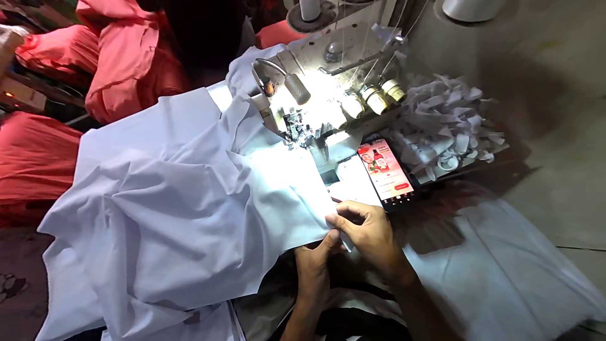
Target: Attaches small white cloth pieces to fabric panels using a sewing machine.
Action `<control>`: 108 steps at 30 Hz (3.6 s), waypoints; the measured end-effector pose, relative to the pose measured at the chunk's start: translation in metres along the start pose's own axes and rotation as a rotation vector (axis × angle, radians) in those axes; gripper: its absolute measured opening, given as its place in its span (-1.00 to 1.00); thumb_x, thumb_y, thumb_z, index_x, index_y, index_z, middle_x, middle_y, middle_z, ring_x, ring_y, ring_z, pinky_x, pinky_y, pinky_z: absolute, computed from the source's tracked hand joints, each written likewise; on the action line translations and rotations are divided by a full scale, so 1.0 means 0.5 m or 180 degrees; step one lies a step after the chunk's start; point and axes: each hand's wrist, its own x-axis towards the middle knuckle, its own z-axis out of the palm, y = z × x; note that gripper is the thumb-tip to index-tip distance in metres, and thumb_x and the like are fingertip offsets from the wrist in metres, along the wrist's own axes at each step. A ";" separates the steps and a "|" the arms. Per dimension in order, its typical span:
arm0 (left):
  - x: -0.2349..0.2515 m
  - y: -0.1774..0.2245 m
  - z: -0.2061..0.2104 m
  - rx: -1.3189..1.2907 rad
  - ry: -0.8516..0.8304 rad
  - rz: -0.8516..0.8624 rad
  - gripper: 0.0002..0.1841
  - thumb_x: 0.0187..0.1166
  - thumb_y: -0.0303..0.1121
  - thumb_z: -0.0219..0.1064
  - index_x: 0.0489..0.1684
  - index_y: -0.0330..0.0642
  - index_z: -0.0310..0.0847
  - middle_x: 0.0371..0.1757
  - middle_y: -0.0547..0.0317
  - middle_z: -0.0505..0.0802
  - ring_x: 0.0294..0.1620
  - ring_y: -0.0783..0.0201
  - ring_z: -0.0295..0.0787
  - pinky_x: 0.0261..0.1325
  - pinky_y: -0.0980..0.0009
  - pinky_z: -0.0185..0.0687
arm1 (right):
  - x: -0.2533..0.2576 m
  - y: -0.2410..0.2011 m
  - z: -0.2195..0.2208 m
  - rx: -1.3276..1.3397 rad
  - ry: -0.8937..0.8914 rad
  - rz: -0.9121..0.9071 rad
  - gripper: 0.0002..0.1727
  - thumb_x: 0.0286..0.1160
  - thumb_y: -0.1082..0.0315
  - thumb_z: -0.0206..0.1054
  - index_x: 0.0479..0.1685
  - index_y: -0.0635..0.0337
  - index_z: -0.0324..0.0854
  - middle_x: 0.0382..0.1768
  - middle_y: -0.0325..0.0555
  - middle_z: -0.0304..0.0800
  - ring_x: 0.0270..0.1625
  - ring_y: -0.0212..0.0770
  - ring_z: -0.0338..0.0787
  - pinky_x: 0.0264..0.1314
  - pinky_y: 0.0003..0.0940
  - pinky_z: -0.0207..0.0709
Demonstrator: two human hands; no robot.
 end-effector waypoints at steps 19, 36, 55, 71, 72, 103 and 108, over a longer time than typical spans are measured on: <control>-0.002 0.083 -0.113 -0.1093 0.0401 0.1163 -0.88 0.59 -0.26 0.41 -0.09 0.04 0.86 -0.12 0.28 0.97 -0.07 0.41 0.93 0.01 0.43 0.86 | -0.030 0.018 -0.002 -0.0040 -0.0123 -0.0085 -0.87 0.42 0.24 0.52 -0.28 0.09 0.88 -0.33 -0.36 0.91 -0.27 -0.56 0.84 -0.15 -0.64 0.75; 0.007 0.067 -0.158 -0.1131 0.0189 0.1016 -0.75 0.49 -0.30 0.53 0.07 -0.11 0.79 -0.01 0.13 0.94 0.04 0.31 0.93 0.13 0.35 0.86 | -0.042 0.049 0.009 -0.0396 0.0222 -0.0153 -0.86 0.43 0.25 0.51 -0.26 0.10 0.91 -0.30 -0.34 0.93 -0.25 -0.54 0.87 -0.13 -0.64 0.77; 0.025 0.122 -0.128 -0.0986 -0.0037 0.0766 -0.79 0.58 -0.24 0.44 0.02 -0.10 0.83 0.00 0.07 0.96 0.04 0.17 0.95 0.20 0.24 0.86 | 0.035 0.021 0.026 -0.0283 0.0228 -0.0354 -0.85 0.49 0.31 0.47 -0.24 0.18 0.90 -0.32 -0.30 0.95 -0.27 -0.59 0.87 -0.12 -0.66 0.76; 0.136 0.274 -0.147 0.0817 -0.3823 0.0220 -0.42 0.77 0.21 0.02 0.16 -0.13 0.69 -0.09 0.13 0.90 -0.10 0.27 0.89 0.03 0.34 0.84 | 0.133 -0.017 0.026 0.0121 -0.0096 -0.0562 -0.73 0.68 0.33 0.30 -0.36 0.18 0.84 -0.45 -0.32 0.87 -0.40 -0.50 0.81 -0.27 -0.60 0.73; 0.131 0.294 -0.136 0.0773 -0.3746 0.0518 -0.49 0.79 0.13 0.06 0.12 -0.11 0.72 -0.13 0.18 0.90 -0.14 0.32 0.88 -0.03 0.38 0.84 | 0.132 -0.015 0.027 0.0156 -0.0109 -0.0557 -0.72 0.69 0.33 0.29 -0.36 0.19 0.84 -0.45 -0.31 0.87 -0.40 -0.49 0.82 -0.27 -0.59 0.73; 0.352 0.491 -0.218 0.3135 0.0301 0.3410 -0.71 0.80 -0.30 0.15 0.27 -0.28 0.59 -0.15 0.10 0.78 -0.34 0.47 0.70 -0.26 0.48 0.69 | 0.072 0.002 0.000 -0.2693 0.0128 -0.1294 -0.60 0.43 0.02 0.32 0.01 0.09 0.85 -0.15 -0.07 0.89 -0.16 -0.04 0.86 -0.13 0.03 0.70; 0.355 0.483 -0.233 0.2759 0.0157 0.3723 -0.77 0.80 -0.27 0.15 0.06 -0.21 0.64 -0.25 0.34 0.75 -0.38 0.65 0.63 -0.35 0.67 0.58 | 0.051 0.054 0.010 -0.3072 0.0004 -0.1449 -0.54 0.51 0.03 0.25 0.12 0.21 0.75 -0.06 -0.02 0.86 -0.02 0.04 0.85 0.05 0.06 0.70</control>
